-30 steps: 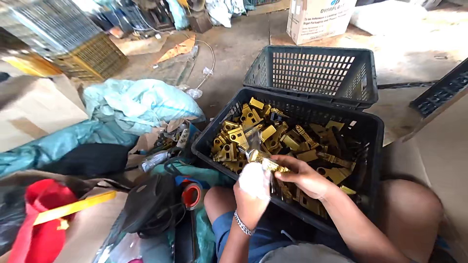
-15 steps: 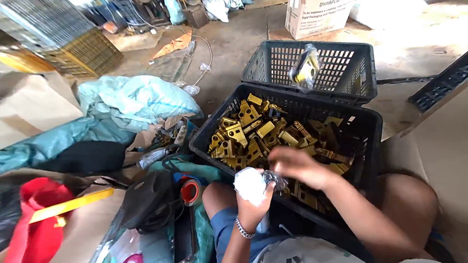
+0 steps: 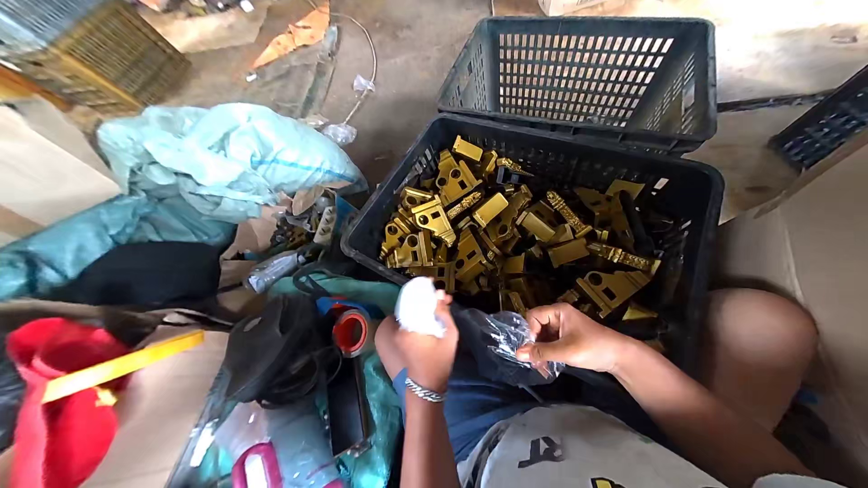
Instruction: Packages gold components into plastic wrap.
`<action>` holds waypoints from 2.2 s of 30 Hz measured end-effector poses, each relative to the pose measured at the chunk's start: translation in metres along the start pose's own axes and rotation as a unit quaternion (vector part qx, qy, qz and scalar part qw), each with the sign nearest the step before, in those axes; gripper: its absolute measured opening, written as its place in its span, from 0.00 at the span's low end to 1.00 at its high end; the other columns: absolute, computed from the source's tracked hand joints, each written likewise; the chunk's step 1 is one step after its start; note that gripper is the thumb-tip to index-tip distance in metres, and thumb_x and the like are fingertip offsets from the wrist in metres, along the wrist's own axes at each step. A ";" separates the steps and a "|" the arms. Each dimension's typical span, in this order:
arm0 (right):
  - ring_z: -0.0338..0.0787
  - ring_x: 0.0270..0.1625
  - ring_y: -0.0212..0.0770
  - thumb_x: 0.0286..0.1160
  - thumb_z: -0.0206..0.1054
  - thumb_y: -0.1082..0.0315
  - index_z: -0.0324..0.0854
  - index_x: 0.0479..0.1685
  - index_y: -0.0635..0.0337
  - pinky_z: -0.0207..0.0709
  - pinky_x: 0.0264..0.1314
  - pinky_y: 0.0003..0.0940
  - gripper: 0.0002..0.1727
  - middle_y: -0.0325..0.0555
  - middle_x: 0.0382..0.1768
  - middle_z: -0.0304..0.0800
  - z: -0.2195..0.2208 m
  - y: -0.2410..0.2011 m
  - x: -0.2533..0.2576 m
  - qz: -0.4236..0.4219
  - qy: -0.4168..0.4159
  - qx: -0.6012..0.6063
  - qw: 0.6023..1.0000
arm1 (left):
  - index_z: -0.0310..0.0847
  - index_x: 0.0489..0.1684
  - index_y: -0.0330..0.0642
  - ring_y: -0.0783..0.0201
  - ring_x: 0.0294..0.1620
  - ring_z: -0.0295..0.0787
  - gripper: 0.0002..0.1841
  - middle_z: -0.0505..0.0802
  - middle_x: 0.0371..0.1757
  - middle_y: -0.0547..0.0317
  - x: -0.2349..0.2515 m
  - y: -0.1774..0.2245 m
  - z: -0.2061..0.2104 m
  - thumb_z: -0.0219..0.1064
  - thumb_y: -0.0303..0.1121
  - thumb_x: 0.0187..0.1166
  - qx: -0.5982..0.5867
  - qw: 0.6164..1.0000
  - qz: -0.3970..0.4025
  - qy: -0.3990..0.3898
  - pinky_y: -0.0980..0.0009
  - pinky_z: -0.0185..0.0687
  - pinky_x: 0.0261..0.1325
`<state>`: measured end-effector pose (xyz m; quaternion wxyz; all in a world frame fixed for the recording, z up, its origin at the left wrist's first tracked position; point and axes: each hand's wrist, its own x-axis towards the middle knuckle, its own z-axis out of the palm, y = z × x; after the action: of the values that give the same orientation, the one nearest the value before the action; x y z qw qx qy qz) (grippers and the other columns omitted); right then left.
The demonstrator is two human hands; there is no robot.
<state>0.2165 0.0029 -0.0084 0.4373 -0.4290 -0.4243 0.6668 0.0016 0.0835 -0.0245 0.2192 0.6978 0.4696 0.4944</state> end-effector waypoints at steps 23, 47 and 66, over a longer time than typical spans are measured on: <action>0.80 0.71 0.65 0.77 0.71 0.67 0.79 0.57 0.80 0.71 0.76 0.56 0.21 0.72 0.68 0.79 -0.005 0.004 0.161 0.045 0.134 -0.473 0.869 | 0.82 0.43 0.32 0.76 0.42 0.91 0.16 0.93 0.38 0.66 0.000 -0.007 -0.035 0.81 0.26 0.61 -0.165 0.979 -0.073 0.094 0.76 0.89 0.54; 0.91 0.66 0.48 0.68 0.71 0.68 0.86 0.57 0.71 0.81 0.73 0.40 0.20 0.58 0.58 0.93 -0.029 -0.012 0.015 -0.341 0.193 -0.466 0.794 | 0.81 0.49 0.30 0.71 0.44 0.91 0.12 0.93 0.40 0.60 0.012 0.064 0.017 0.71 0.17 0.70 -0.368 0.896 -0.242 -0.055 0.72 0.89 0.54; 0.92 0.55 0.43 0.85 0.59 0.63 0.74 0.68 0.75 0.88 0.60 0.39 0.23 0.58 0.59 0.87 -0.033 -0.048 0.051 -0.075 0.161 -0.086 0.980 | 0.84 0.44 0.20 0.79 0.45 0.93 0.22 0.96 0.39 0.55 -0.015 0.021 0.024 0.83 0.28 0.58 -0.188 0.978 -0.065 -0.070 0.79 0.89 0.56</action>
<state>0.2455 0.0696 0.0174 0.5105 -0.5336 -0.4351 0.5151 0.0311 0.0639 -0.0255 0.4102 0.6452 0.3963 0.5082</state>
